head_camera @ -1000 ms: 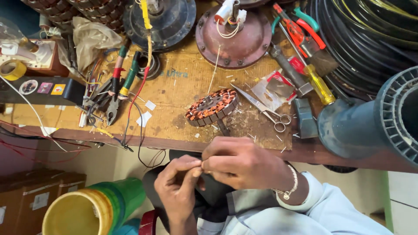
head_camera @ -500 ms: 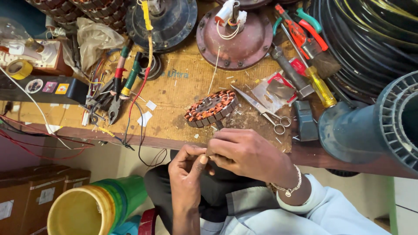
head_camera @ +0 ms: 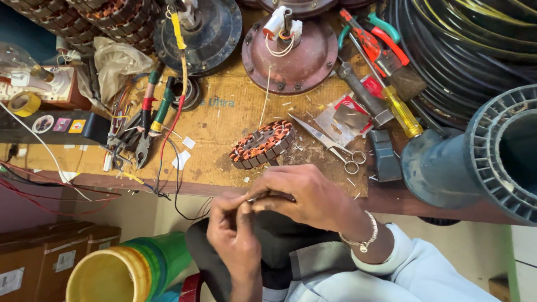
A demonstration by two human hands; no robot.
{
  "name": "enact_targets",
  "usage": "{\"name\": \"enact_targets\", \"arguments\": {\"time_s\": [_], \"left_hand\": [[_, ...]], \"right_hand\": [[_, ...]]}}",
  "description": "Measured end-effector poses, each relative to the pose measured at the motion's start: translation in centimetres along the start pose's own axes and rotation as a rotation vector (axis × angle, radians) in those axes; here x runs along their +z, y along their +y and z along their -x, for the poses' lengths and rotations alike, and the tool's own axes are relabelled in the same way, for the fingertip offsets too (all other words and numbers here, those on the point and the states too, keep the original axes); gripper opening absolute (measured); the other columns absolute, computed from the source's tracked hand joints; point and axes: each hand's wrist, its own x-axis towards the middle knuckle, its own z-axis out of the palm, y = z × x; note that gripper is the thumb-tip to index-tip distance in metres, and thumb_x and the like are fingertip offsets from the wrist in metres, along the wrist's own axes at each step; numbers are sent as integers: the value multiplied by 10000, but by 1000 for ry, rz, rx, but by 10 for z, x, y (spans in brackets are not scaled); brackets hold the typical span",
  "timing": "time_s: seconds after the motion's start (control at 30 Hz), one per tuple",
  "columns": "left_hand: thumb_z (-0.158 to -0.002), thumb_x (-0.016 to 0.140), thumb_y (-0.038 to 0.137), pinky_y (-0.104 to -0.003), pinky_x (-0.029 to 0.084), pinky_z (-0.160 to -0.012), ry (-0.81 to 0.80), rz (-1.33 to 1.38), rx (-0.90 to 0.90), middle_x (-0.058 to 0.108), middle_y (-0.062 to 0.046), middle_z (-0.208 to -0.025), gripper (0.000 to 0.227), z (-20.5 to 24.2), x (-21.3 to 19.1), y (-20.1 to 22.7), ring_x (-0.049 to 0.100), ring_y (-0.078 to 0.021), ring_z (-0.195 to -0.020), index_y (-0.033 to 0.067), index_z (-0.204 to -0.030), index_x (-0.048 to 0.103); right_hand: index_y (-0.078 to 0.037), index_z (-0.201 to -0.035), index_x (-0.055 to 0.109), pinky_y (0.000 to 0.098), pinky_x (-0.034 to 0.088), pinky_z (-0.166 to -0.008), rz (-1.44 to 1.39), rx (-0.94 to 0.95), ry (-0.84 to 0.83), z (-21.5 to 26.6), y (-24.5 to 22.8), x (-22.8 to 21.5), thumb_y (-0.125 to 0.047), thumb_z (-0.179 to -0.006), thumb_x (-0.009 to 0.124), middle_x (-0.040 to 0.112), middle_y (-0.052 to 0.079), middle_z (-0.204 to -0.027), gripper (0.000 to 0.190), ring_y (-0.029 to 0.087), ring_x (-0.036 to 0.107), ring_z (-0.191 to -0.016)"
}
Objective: The person inserts small white insulating pieces into the slots of a circular copper-wound electrical component. They repeatedly cut small white pieces using scissors and place them into the component's slots.
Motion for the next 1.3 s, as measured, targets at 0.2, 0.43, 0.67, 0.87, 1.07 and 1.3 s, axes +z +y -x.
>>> {"name": "enact_targets", "arguments": {"time_s": [0.2,0.43,0.67,0.87,1.07,1.3], "left_hand": [[-971,675,-27,-290,500,-702,94,-642,314,637,-106,-925,93,-4,6,27,631,-183,-805,-16,-1016,594],[-922,732,-47,-350,512,-770,17,-870,515,645,-130,-894,154,-14,15,45,634,-273,-844,7,-1010,618],[-889,741,-60,-282,493,-846,-56,-40,169,609,-132,-1034,180,-21,22,34,581,-251,-921,4,-1038,663],[-885,734,78,-333,442,-879,-11,-793,430,590,-92,-998,155,-14,26,41,545,-219,-968,37,-1001,641],[-1027,606,28,-332,484,-927,-58,-157,268,524,-180,-1205,109,-11,32,41,567,-237,-989,14,-1135,599],[-973,698,-16,-251,553,-775,-125,-386,426,704,-142,-985,84,-13,-5,44,697,-173,-902,-19,-1037,643]], "right_hand": [[-52,-1043,718,322,586,-750,32,34,160,-1,-1,20,-158,-920,766,756,79,-991,170,240,756,-875],[-29,-1039,661,305,561,-733,-71,144,178,-2,-2,22,-103,-954,708,683,72,-945,122,174,694,-832],[-67,-1025,625,365,535,-878,-150,-135,163,-2,3,2,-130,-995,707,618,64,-1018,108,246,642,-974],[-54,-1034,630,326,558,-739,-41,-75,168,1,7,1,-121,-912,778,653,51,-936,203,191,681,-830],[-60,-1179,644,294,585,-695,-53,-180,240,6,9,15,-87,-992,690,748,51,-1048,195,171,725,-809],[-53,-1038,706,317,603,-763,-84,-233,193,-1,5,11,-134,-920,775,689,86,-1014,158,195,723,-887]]}}
